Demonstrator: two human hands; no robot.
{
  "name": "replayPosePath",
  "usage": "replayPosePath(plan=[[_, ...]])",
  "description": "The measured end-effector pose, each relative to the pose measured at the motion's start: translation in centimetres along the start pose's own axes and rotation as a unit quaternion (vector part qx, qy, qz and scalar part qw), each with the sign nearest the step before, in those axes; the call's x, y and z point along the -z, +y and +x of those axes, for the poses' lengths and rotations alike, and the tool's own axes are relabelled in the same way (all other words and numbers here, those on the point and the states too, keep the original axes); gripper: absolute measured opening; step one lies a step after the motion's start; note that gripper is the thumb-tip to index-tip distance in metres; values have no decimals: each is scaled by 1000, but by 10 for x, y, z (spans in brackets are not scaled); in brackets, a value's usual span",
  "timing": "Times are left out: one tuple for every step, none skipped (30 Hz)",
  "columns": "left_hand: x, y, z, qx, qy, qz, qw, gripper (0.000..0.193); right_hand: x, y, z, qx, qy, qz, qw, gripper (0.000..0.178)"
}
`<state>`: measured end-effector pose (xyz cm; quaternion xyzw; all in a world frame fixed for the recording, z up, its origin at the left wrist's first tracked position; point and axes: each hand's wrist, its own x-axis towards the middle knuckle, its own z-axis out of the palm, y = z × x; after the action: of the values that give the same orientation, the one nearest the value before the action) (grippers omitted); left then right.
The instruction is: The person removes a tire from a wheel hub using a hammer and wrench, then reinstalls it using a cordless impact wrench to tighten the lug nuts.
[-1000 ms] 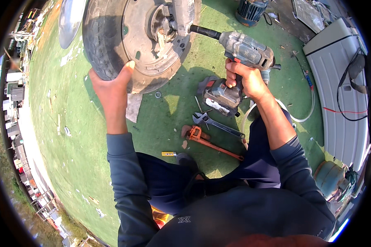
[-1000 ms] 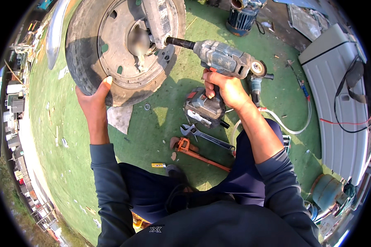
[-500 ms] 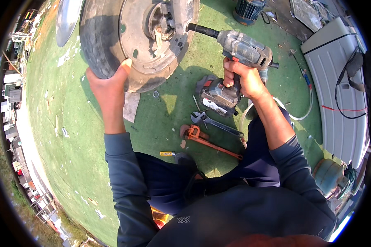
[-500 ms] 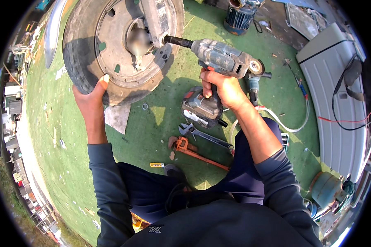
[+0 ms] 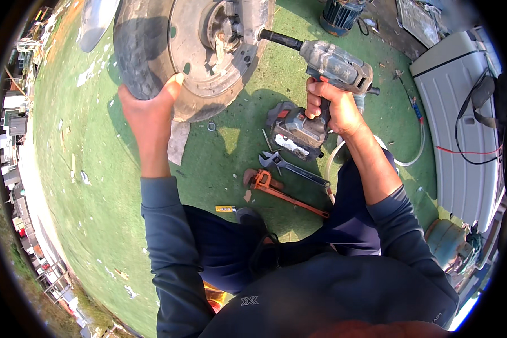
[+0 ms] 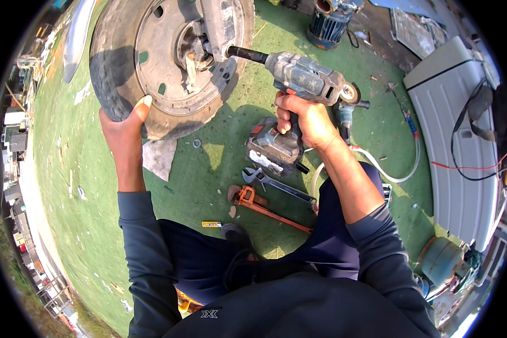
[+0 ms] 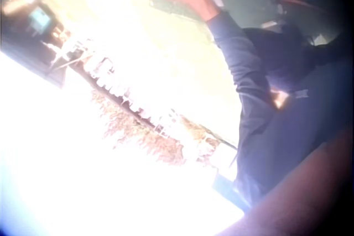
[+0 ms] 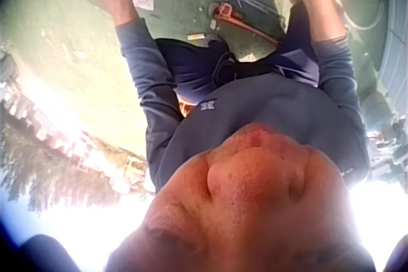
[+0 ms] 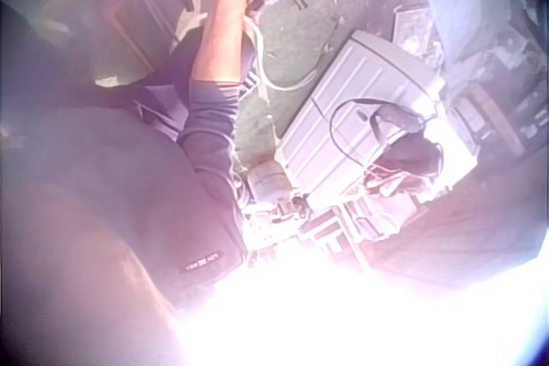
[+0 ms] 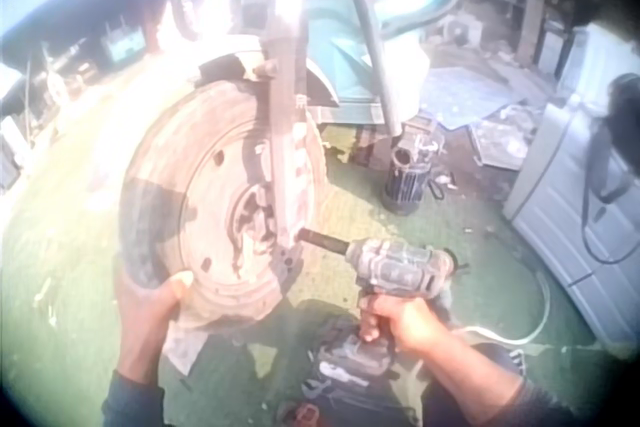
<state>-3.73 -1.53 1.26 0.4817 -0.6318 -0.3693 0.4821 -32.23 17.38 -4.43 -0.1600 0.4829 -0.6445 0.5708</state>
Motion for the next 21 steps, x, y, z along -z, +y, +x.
replayPosePath(plan=[[0,1,0,0,1,1,1000,73,0,0,0,-3,-1,3,1000,10],[-1,2,-1,1,0,2,1000,74,0,-1,0,-6,-2,7,1000,10],[-2,3,-1,2,0,3,1000,74,-1,-1,0,-13,0,17,1000,10],[-2,2,-1,1,1,12,1000,74,-3,-3,-2,-20,2,26,999,10],[-2,1,-1,1,2,21,1000,74,-4,-4,-3,-27,4,36,999,11],[-2,0,-1,0,2,31,1000,74,-5,-5,-3,-31,3,31,999,12],[-2,2,-2,3,2,31,1000,74,-5,-6,-3,-36,2,27,999,14],[-3,4,-3,4,1,30,1000,73,-6,-7,-3,-40,0,22,999,16],[-3,7,-4,6,1,28,1000,73,-6,-7,-3,-34,2,16,999,16],[-4,10,-5,12,1,25,1000,73,-5,-7,-2,-28,5,9,1000,16],[-4,13,-6,17,0,20,1000,73,-4,-8,-2,-22,7,2,1000,16],[-5,14,-7,22,0,15,1000,72,-3,-7,-2,-13,5,-14,1000,19],[-6,15,-7,22,1,19,1000,72,-2,-7,-1,-4,4,-30,1000,23],[-5,16,-6,23,4,23,999,72,-1,-7,0,4,0,-48,999,28],[-5,16,-5,24,7,26,999,72,0,-7,0,4,-2,-48,999,34],[-4,14,-3,15,8,30,999,72,0,-6,0,4,-3,-49,999,40],[-4,9,-2,8,10,34,999,72,0,-6,-1,4,-5,-51,999,47],[-4,6,-1,0,12,37,999,72,0,-7,-1,14,-14,-48,999,57],[-3,5,-1,-2,14,43,999,71,-1,-7,-1,18,-12,-43,999,57],[-3,5,-1,-3,15,49,999,71,-2,-6,-1,23,-11,-39,999,57],[-3,7,-1,-5,18,55,998,70,-3,-6,-2,26,-9,-34,999,57]])
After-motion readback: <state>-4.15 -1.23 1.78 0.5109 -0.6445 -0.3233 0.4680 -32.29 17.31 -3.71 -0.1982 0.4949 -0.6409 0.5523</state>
